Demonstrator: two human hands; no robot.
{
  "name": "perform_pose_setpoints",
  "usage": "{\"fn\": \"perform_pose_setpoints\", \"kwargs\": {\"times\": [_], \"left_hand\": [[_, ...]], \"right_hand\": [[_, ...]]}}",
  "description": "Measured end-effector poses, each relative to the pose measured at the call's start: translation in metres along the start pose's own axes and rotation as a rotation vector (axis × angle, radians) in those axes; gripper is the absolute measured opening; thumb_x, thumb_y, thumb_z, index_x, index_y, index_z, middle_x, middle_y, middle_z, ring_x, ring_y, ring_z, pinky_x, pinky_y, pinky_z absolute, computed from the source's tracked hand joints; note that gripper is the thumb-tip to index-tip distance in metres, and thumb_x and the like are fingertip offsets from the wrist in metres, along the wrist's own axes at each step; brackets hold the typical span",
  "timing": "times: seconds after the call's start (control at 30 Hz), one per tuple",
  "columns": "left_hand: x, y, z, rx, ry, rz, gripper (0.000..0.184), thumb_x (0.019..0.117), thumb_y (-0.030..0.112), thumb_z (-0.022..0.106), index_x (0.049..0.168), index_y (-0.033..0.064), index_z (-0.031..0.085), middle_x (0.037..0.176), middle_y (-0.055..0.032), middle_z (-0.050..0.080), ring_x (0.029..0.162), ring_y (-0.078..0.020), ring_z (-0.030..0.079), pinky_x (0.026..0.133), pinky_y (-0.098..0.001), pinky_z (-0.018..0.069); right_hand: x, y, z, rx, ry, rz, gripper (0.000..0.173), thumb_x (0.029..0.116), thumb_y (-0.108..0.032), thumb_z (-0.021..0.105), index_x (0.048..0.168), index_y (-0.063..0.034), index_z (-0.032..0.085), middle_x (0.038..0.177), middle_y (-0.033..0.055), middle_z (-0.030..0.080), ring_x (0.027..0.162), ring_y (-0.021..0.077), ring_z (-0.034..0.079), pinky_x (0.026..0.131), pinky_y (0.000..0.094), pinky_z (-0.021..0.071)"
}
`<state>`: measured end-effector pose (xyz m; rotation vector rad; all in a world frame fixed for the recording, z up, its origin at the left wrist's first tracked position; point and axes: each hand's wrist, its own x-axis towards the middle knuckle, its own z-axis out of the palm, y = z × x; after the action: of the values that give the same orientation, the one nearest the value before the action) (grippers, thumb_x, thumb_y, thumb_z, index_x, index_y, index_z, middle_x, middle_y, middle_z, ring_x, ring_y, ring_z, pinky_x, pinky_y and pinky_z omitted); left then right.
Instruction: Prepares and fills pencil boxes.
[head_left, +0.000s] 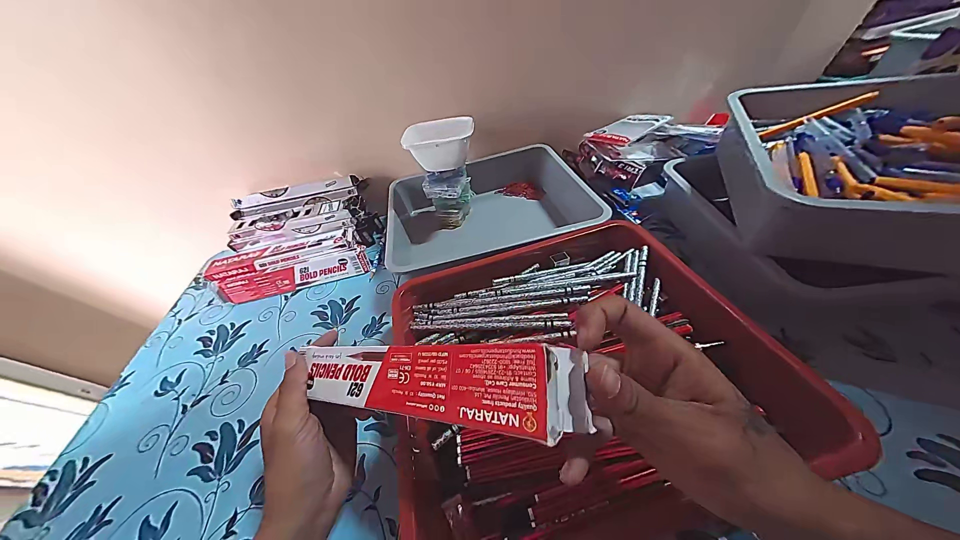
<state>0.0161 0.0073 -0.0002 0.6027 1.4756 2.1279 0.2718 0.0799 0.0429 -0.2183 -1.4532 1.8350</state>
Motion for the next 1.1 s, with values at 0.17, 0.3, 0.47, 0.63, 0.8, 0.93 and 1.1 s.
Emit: {"fn": "perform_pose_setpoints", "kwargs": {"times": [0.17,0.3,0.47,0.63,0.8,0.93,1.1], "left_hand": [[0.0015,-0.0015,-0.0004,-0.016,0.009,-0.024,0.046,0.1134,0.024,0.02,0.114,0.0063,0.063,0.083,0.0036,0.074,0.069,-0.0036,0.072,0.056,-0.0183,0.0592],[0.002,-0.001,-0.0008,-0.025,0.014,-0.033,0.046,0.1134,0.023,0.02,0.113,0.0058,0.063,0.082,0.0031,0.075,0.067,-0.0036,0.071,0.055,-0.0173,0.0578],[0.0018,0.0,-0.0009,0.003,0.014,-0.012,0.045,0.1134,0.023,0.021,0.116,0.0059,0.062,0.082,0.0042,0.074,0.067,-0.0027,0.071,0.056,-0.0174,0.0585],[0.0043,-0.0004,-0.0043,0.047,-0.002,0.025,0.044,0.113,0.023,0.02,0.117,0.0082,0.062,0.085,0.0056,0.074,0.072,-0.0032,0.072,0.062,-0.0188,0.0603],[0.0043,-0.0005,-0.0039,0.014,-0.007,0.024,0.044,0.1133,0.022,0.021,0.114,0.0093,0.063,0.083,0.0054,0.074,0.068,-0.0027,0.072,0.056,-0.0178,0.0592],[0.0042,-0.0017,-0.0042,0.011,-0.002,0.018,0.043,0.1133,0.022,0.023,0.114,0.0088,0.064,0.084,0.0052,0.074,0.069,-0.0026,0.072,0.057,-0.0177,0.0593],[0.0027,-0.0015,-0.0027,-0.013,0.015,-0.006,0.044,0.1133,0.023,0.022,0.116,0.0075,0.063,0.086,0.0039,0.074,0.074,-0.0044,0.073,0.063,-0.0197,0.0611]], "right_hand": [[0.0002,0.0008,-0.0025,-0.019,-0.024,-0.004,0.016,0.1038,-0.021,0.06,0.118,-0.0137,0.062,0.099,-0.0021,0.072,0.09,0.0055,0.074,0.069,0.0221,0.0643],[0.0006,0.0009,-0.0027,-0.009,-0.061,-0.029,0.018,0.1049,-0.016,0.057,0.122,-0.012,0.062,0.106,0.0003,0.074,0.096,0.0082,0.075,0.073,0.0234,0.065],[0.0006,0.0004,-0.0026,-0.112,0.06,-0.052,0.011,0.1013,-0.01,0.061,0.111,-0.01,0.067,0.093,-0.0017,0.072,0.077,0.0032,0.072,0.066,0.0185,0.0623],[0.0022,-0.0023,-0.0037,-0.113,0.086,-0.044,0.013,0.0992,-0.009,0.064,0.11,-0.008,0.07,0.091,0.0006,0.073,0.078,0.0051,0.072,0.068,0.0198,0.063],[0.0023,-0.0026,-0.0022,-0.171,0.14,-0.041,0.015,0.097,-0.003,0.064,0.11,-0.0066,0.07,0.087,0.0006,0.072,0.076,0.0073,0.072,0.068,0.0227,0.064],[0.0017,-0.0008,-0.0013,-0.228,0.143,-0.074,0.016,0.0959,-0.007,0.067,0.111,-0.0077,0.069,0.087,-0.0007,0.072,0.077,0.007,0.072,0.069,0.0217,0.0636],[0.0007,-0.0013,-0.001,-0.27,0.14,-0.085,0.015,0.0957,-0.009,0.068,0.11,-0.0077,0.069,0.089,-0.0006,0.071,0.079,0.0065,0.072,0.072,0.0211,0.0635]]}}
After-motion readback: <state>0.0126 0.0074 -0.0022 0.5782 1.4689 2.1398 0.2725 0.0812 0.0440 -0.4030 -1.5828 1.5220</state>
